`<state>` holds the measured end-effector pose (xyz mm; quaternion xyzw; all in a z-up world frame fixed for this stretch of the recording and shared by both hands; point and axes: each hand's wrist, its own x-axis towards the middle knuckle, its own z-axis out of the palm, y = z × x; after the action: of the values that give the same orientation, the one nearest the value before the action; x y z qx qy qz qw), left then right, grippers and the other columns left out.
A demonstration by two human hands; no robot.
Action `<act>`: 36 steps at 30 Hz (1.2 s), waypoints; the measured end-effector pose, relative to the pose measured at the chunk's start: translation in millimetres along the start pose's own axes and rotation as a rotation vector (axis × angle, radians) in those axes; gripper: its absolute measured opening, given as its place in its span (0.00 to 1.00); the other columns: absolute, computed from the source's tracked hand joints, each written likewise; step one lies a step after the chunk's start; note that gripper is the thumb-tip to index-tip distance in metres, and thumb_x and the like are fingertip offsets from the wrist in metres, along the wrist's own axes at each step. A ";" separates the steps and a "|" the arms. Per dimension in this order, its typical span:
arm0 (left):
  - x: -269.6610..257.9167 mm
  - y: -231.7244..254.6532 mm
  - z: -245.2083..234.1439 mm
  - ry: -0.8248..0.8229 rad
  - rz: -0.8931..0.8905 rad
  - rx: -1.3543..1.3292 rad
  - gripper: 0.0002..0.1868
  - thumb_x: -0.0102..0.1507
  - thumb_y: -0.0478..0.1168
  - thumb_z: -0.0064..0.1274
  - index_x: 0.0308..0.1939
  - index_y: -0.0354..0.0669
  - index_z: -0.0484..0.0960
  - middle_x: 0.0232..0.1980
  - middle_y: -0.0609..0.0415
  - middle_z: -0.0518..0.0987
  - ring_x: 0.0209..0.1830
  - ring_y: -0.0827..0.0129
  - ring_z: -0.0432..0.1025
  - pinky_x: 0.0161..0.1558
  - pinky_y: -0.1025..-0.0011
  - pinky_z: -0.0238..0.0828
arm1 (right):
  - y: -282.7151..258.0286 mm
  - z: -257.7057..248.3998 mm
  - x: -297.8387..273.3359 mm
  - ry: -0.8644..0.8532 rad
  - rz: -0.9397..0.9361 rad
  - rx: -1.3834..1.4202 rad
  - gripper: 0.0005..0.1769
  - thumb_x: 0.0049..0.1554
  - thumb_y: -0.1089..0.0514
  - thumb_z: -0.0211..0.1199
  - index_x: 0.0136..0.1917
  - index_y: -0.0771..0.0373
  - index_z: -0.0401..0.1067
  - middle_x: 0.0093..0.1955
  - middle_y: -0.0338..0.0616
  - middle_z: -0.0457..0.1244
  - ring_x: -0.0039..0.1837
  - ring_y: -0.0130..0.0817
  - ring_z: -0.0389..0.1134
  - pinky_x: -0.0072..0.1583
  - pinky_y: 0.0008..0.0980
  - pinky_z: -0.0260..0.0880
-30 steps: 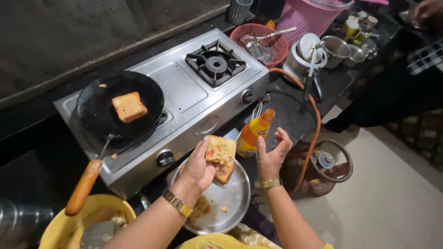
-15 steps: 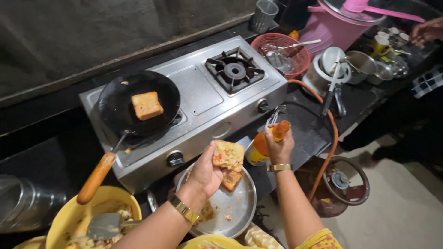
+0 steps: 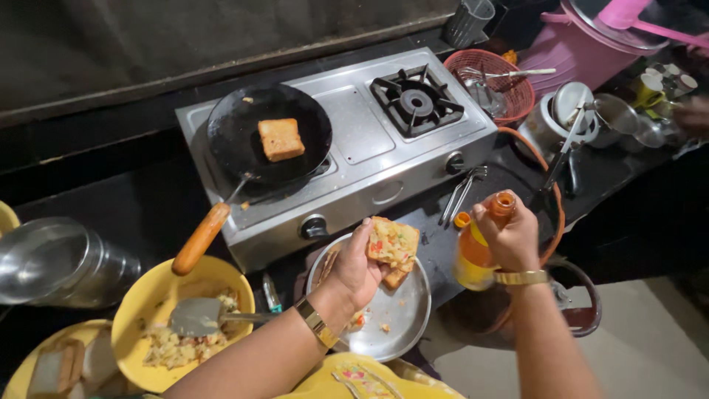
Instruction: The person spreads a vegetable filling from a bowl onto bread slices using a spatula, squeezes sauce from a bottle onto the filling, and assembles sandwich halves. They place plain bread slices into a frying pan on a gas stove to toast, then continue filling and stacking the prepared sandwiches on a plate.
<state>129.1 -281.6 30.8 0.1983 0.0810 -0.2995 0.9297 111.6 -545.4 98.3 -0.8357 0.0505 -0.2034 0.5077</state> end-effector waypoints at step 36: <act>-56.1 -11.5 -59.6 0.170 -0.008 -0.173 0.32 0.62 0.64 0.52 0.64 0.54 0.72 0.60 0.56 0.79 0.59 0.66 0.76 0.57 0.63 0.76 | -190.0 127.5 -69.3 -0.981 0.140 -1.324 0.21 0.50 0.47 0.58 0.56 0.54 0.75 0.45 0.53 0.71 0.51 0.54 0.72 0.55 0.49 0.73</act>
<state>75.1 -235.9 -11.9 0.1418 0.1859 -0.2773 0.9319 75.1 -328.6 192.2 -0.9505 -0.0155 0.2887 -0.1138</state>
